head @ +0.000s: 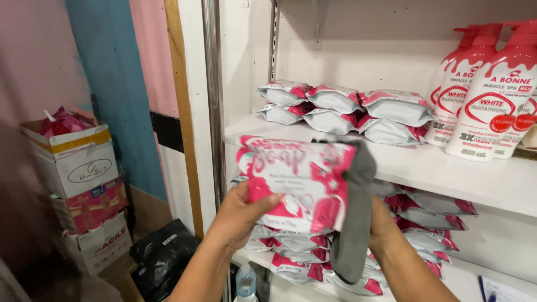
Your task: The person wipes the surface of white and pink soap packages with a gray cloth. They pick up individual packages from a stack on a white shelf, wipe them, and place them back onto the shelf. The person repeats this process for several packages throughout the video.
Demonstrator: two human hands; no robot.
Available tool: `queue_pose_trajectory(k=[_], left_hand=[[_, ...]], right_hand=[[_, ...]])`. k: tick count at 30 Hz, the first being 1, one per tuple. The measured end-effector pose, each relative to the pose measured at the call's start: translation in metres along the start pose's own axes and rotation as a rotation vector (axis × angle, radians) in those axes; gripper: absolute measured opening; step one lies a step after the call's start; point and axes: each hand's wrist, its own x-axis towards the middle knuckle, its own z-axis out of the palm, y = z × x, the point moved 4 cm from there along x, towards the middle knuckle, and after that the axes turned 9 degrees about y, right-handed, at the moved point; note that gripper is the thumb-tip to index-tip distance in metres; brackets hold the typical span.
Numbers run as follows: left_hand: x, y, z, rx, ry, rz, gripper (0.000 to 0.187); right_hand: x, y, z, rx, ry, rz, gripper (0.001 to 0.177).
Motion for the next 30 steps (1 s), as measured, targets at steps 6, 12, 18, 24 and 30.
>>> queue_pose_trajectory(k=[6, 12, 18, 24, 30], left_hand=[[0.013, 0.008, 0.039, -0.140, -0.043, 0.080, 0.045], [0.053, 0.026, 0.060, -0.181, 0.019, 0.126, 0.041], [0.097, 0.041, 0.098, -0.037, 0.041, 0.285, 0.038], [0.152, 0.040, 0.138, -0.036, 0.154, 0.127, 0.052], [0.212, 0.036, 0.183, -0.048, 0.192, 0.087, 0.060]], right_hand=[[-0.017, -0.057, 0.082, -0.027, -0.020, -0.339, 0.059], [0.035, -0.060, -0.006, 0.006, 0.064, -0.070, 0.057], [0.037, -0.176, -0.040, -0.745, 0.125, -0.462, 0.060], [0.023, -0.284, -0.067, -1.568, 0.289, -0.592, 0.077], [0.032, -0.248, -0.128, -2.237, 0.065, -0.438, 0.071]])
